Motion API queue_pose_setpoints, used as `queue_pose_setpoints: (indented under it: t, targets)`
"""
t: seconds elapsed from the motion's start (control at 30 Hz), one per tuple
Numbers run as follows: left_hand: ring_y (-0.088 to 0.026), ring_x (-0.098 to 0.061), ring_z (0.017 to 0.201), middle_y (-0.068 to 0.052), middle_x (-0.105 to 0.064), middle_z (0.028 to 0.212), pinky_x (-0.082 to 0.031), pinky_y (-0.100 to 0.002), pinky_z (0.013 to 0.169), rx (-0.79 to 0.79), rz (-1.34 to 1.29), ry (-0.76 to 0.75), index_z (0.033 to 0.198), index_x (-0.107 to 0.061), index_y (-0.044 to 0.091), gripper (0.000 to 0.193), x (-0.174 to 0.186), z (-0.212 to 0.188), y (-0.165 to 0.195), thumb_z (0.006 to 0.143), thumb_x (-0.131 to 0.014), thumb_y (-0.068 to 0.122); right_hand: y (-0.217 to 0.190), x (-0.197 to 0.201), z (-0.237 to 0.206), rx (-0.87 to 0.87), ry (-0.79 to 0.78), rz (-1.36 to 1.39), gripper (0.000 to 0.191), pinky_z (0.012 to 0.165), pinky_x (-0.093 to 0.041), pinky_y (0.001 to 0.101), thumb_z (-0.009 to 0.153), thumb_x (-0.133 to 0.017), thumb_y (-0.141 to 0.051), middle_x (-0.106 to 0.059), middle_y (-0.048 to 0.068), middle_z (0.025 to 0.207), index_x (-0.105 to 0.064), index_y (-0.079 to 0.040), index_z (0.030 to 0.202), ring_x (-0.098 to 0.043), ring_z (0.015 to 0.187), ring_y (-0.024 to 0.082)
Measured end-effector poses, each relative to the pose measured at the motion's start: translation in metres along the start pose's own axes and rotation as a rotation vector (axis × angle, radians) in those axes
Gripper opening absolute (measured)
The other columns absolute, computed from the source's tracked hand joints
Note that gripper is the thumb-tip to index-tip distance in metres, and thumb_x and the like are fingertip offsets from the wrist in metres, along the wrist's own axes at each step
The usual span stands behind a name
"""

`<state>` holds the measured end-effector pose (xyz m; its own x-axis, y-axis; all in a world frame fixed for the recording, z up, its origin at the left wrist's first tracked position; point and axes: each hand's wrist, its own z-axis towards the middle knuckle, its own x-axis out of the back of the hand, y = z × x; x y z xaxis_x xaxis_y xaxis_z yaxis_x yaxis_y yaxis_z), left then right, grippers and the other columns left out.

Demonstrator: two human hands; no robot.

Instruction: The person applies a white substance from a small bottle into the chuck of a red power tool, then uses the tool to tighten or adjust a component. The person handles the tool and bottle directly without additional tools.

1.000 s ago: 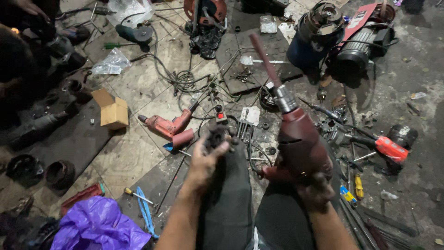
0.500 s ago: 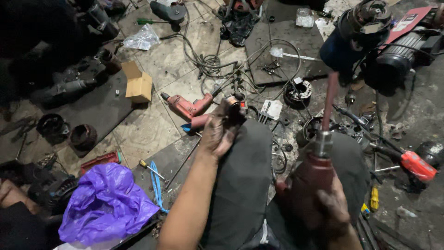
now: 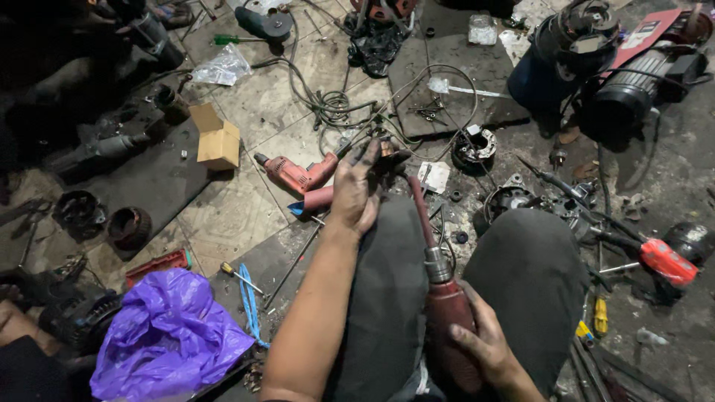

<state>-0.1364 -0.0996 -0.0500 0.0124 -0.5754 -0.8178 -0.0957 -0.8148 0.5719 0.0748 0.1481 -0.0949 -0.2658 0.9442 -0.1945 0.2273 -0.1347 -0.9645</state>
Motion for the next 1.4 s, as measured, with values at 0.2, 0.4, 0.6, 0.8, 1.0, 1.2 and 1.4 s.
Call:
queue_pose_setpoints:
  t: [0.2, 0.4, 0.6, 0.8, 1.0, 1.2, 1.4]
  targets:
    - [-0.026, -0.078, 0.084, -0.015, -0.077, 0.099, -0.064, -0.038, 0.075, 0.032, 0.148, 0.064, 0.108, -0.068, -0.001, 0.026, -0.015, -0.003, 0.002, 0.095, -0.072, 0.021, 0.003, 0.001, 0.004, -0.022, -0.013, 0.024, 0.089, 0.097, -0.053, 0.0392, 0.083, -0.072, -0.045, -0.068, 0.02, 0.122, -0.041, 0.007, 0.149, -0.067, 0.11, 0.026]
    - [-0.022, -0.074, 0.076, -0.013, -0.077, 0.095, -0.06, -0.036, 0.065, 0.05, 0.246, 0.191, 0.104, -0.072, -0.004, 0.033, -0.006, -0.005, -0.023, 0.092, -0.079, 0.027, 0.007, -0.002, 0.011, -0.09, 0.014, 0.221, 0.085, 0.093, -0.051, 0.0392, 0.088, -0.07, -0.044, -0.066, 0.019, 0.121, -0.04, 0.004, 0.151, -0.064, 0.106, 0.025]
    - [-0.019, -0.074, 0.076, -0.011, -0.078, 0.095, -0.06, -0.033, 0.065, 0.098, 0.12, 0.193, 0.104, -0.074, -0.001, 0.035, 0.006, 0.003, -0.048, 0.091, -0.078, 0.03, 0.001, -0.009, 0.016, -0.105, 0.062, 0.166, 0.08, 0.097, -0.051, 0.0355, 0.087, -0.068, -0.041, -0.067, 0.014, 0.123, -0.04, 0.002, 0.149, -0.065, 0.11, 0.021]
    - [-0.023, -0.077, 0.084, -0.013, -0.078, 0.099, -0.062, -0.034, 0.07, 0.102, 0.109, 0.191, 0.104, -0.072, 0.001, 0.03, 0.015, 0.006, -0.051, 0.092, -0.076, 0.029, -0.007, -0.012, 0.018, -0.057, 0.005, 0.148, 0.076, 0.092, -0.054, 0.0352, 0.091, -0.067, -0.041, -0.067, 0.017, 0.118, -0.044, 0.006, 0.147, -0.067, 0.104, 0.022]
    - [-0.025, -0.077, 0.086, -0.016, -0.077, 0.101, -0.063, -0.037, 0.075, 0.07, 0.09, 0.169, 0.105, -0.07, -0.001, 0.031, 0.011, 0.004, -0.051, 0.094, -0.075, 0.028, 0.001, -0.009, 0.017, -0.093, 0.002, 0.222, 0.077, 0.088, -0.056, 0.0393, 0.09, -0.067, -0.039, -0.067, 0.019, 0.117, -0.041, 0.005, 0.148, -0.068, 0.1, 0.025]
    - [-0.025, -0.078, 0.086, -0.015, -0.078, 0.099, -0.064, -0.039, 0.08, 0.005, 0.092, 0.1, 0.106, -0.07, -0.002, 0.033, -0.001, -0.008, -0.045, 0.095, -0.073, 0.029, 0.01, 0.0, 0.006, 0.125, 0.015, -0.023, 0.096, 0.1, -0.047, 0.0378, 0.081, -0.078, -0.036, -0.059, 0.017, 0.13, -0.029, 0.003, 0.154, -0.061, 0.115, 0.024]
    - [-0.022, -0.076, 0.081, -0.012, -0.078, 0.096, -0.059, -0.034, 0.07, 0.006, 0.17, 0.146, 0.108, -0.069, 0.002, 0.031, -0.003, -0.014, -0.049, 0.096, -0.072, 0.03, 0.006, -0.002, 0.007, 0.076, 0.028, 0.11, 0.089, 0.099, -0.052, 0.0397, 0.084, -0.076, -0.035, -0.065, 0.02, 0.126, -0.037, 0.007, 0.151, -0.066, 0.111, 0.027]
